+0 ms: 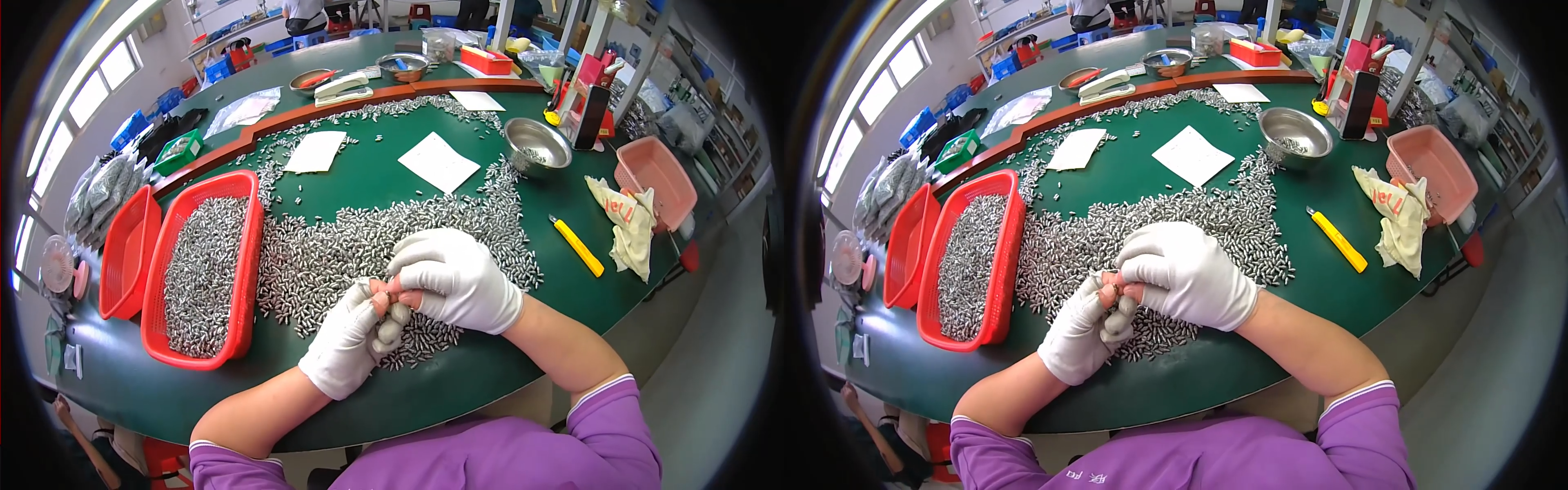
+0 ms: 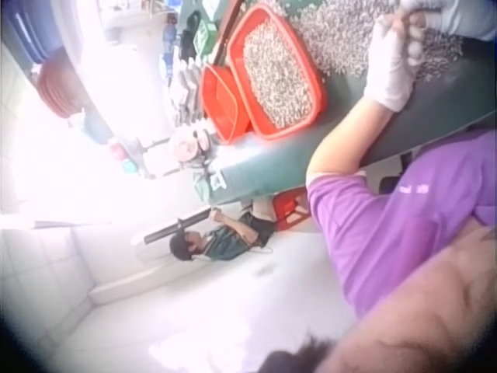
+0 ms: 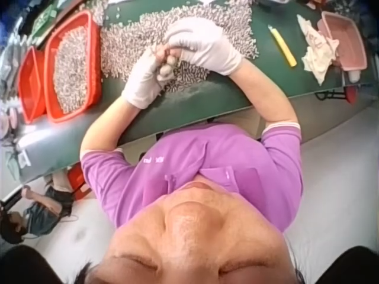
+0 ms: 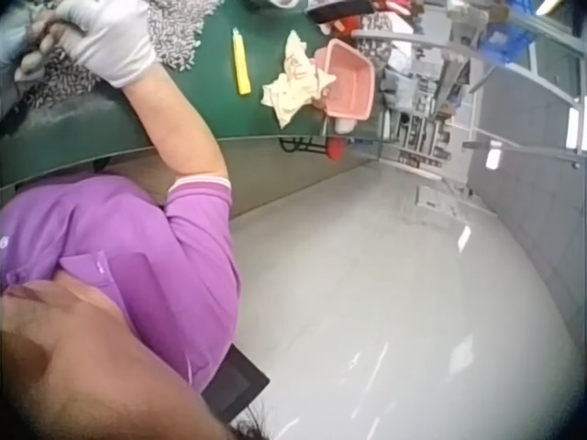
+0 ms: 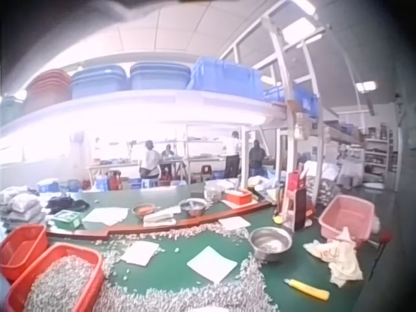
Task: Sorting and inspecting small metal components on a workbench.
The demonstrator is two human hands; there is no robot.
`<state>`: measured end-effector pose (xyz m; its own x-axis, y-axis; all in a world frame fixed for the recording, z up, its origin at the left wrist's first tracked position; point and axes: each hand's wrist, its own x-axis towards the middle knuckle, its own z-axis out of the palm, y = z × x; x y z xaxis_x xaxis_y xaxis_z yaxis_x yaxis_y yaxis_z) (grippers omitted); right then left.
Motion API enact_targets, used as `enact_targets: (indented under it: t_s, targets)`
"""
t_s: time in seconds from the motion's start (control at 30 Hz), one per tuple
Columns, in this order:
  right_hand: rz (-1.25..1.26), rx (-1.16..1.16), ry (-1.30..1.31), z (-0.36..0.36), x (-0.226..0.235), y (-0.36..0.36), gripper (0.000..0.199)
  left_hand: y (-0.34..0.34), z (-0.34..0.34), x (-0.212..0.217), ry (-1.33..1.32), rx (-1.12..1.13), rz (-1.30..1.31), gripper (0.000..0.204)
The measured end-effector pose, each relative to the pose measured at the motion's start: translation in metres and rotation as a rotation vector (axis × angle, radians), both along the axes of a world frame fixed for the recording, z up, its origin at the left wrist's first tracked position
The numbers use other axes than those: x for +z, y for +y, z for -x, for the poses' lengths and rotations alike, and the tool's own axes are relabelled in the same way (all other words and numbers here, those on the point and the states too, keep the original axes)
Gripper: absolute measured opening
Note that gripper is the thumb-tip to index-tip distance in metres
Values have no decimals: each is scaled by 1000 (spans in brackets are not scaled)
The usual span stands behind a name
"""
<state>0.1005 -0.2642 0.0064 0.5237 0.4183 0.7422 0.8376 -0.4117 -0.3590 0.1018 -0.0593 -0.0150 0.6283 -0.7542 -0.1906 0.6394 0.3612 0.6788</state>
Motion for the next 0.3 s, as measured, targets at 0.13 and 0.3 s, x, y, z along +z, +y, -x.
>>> enact_targets:
  t_s: [0.13, 0.3]
  targets:
    - [-21, -12, -18, -1, 2, 2, 21, 0, -3, -6, 5, -24, 10, 26]
    - [-19, -61, 1, -1, 0, 1, 20, 0, 0, -2, -13, 29, -1, 24]
